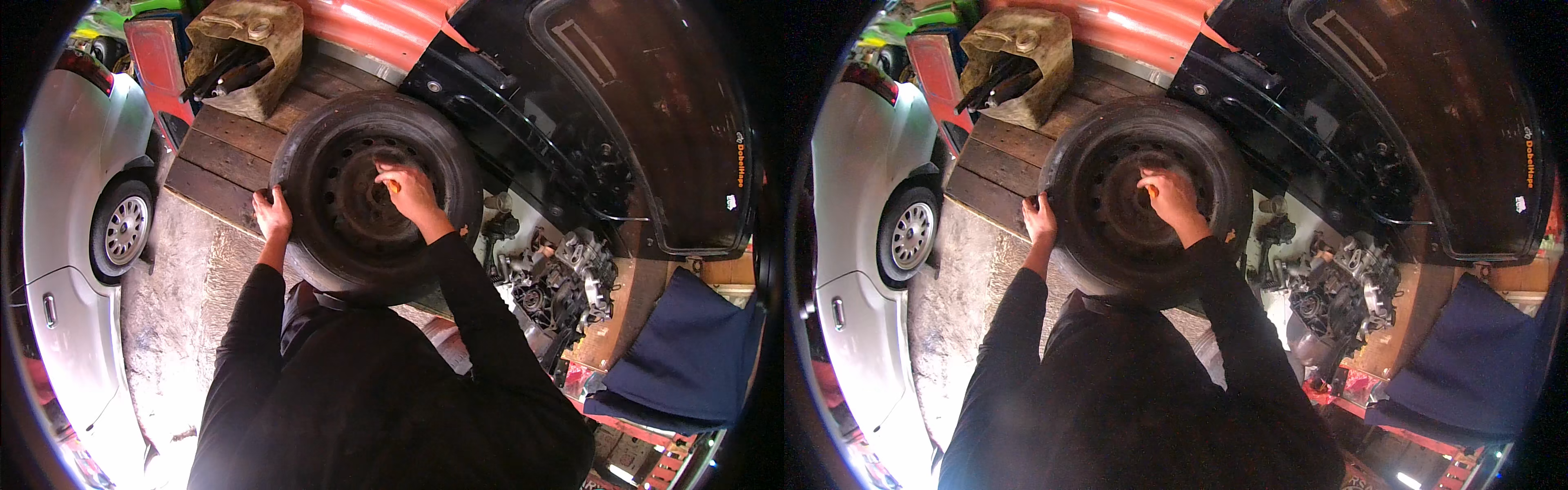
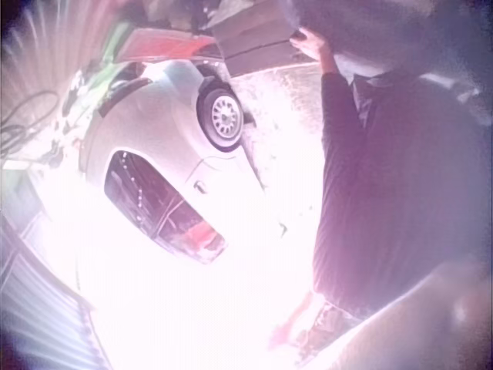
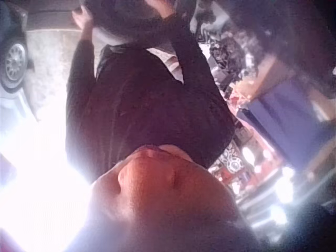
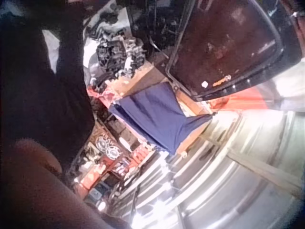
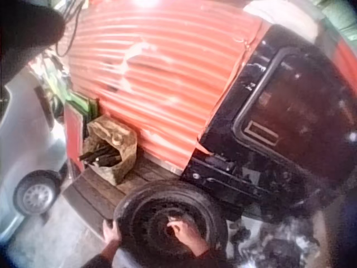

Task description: The person scrubs the inner surface of a car tire rim with a small orange-handled brush. They rotate the tire periodically to reach different areas and continue scrubbing the same rim throughout the clip.

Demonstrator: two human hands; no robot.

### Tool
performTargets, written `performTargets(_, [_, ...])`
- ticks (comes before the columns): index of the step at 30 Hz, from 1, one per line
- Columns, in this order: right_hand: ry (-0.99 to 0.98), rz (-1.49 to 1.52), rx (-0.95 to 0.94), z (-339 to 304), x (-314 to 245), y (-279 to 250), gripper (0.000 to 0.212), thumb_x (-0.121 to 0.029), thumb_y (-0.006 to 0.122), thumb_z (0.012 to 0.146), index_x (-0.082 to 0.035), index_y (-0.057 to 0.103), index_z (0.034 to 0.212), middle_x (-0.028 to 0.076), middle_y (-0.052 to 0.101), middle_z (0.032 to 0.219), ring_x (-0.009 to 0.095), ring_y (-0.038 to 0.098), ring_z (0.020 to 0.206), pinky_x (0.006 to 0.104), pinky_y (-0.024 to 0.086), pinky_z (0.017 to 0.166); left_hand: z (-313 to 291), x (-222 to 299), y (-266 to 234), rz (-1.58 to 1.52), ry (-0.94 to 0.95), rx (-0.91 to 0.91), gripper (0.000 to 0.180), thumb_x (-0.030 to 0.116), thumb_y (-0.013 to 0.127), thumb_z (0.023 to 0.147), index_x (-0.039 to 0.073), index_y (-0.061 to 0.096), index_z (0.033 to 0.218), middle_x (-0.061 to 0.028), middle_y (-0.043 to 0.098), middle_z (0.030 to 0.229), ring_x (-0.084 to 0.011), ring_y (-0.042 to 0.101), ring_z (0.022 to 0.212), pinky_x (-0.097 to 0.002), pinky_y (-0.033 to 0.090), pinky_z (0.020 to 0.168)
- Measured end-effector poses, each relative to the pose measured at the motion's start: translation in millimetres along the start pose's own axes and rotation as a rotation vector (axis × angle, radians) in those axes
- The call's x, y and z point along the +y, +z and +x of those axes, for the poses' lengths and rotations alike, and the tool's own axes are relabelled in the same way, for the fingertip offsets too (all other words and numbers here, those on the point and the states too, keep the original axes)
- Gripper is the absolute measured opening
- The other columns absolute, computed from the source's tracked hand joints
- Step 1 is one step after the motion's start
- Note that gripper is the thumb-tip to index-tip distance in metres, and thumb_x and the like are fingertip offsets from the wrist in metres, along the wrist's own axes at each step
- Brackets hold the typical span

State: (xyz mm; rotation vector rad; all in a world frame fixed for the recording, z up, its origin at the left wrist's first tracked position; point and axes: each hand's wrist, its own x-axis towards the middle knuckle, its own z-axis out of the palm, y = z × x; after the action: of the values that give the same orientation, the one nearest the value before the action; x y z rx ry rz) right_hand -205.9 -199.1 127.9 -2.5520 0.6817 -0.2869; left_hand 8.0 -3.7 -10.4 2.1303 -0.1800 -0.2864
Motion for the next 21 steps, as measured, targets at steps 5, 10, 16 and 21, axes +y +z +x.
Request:
performTargets(5, [0.162,0.270,-0.371,6.7,-18.8,-15.2,0.018,-0.005,0.069,0.087,-0.015,0.080,0.098,0.008,0.073,0.120,0.032,0.069,0.109,0.0418,0.055,0.095,9.2,-15.3,-1.6,0.017,0.012,0.023,0.057,0.047,0.057,0.097,-0.004,0.055,0.123,-0.0252,0.058,0.123,-0.0423,0.055,0.117,-0.0495,0.040,0.104])
performTargets(10, [0.044,-0.020,0.115,0.2,-20.3,-5.7,0.012,-0.010,0.071,0.090,-0.009,0.078,0.099,0.010,0.074,0.118,0.028,0.070,0.110,0.0359,0.055,0.095,7.9,-12.7,1.2,0.048,0.036,-0.020,0.059,0.047,0.057,0.097,-0.005,0.054,0.125,-0.0275,0.057,0.126,-0.0447,0.054,0.120,-0.0507,0.038,0.107])
performTargets(16, [0.208,0.255,-0.335,8.7,-32.3,-15.0,0.011,-0.010,0.070,0.090,-0.010,0.078,0.097,0.009,0.073,0.119,0.028,0.071,0.108,0.0371,0.055,0.094,6.0,-9.6,-6.4,0.005,-0.016,-0.001,0.061,0.047,0.058,0.096,-0.006,0.052,0.126,-0.0303,0.054,0.129,-0.0477,0.052,0.122,-0.0525,0.041,0.105])
performTargets(21, [0.022,-0.095,-0.067,-10.6,-21.4,20.9,0.015,-0.007,0.069,0.086,-0.015,0.079,0.095,0.008,0.075,0.113,0.032,0.070,0.104,0.0415,0.055,0.092,-2.0,4.0,-3.9,-0.004,-0.020,-0.063,0.061,0.046,0.058,0.097,-0.007,0.050,0.128,-0.0308,0.053,0.128,-0.0477,0.052,0.123,-0.0522,0.042,0.105])
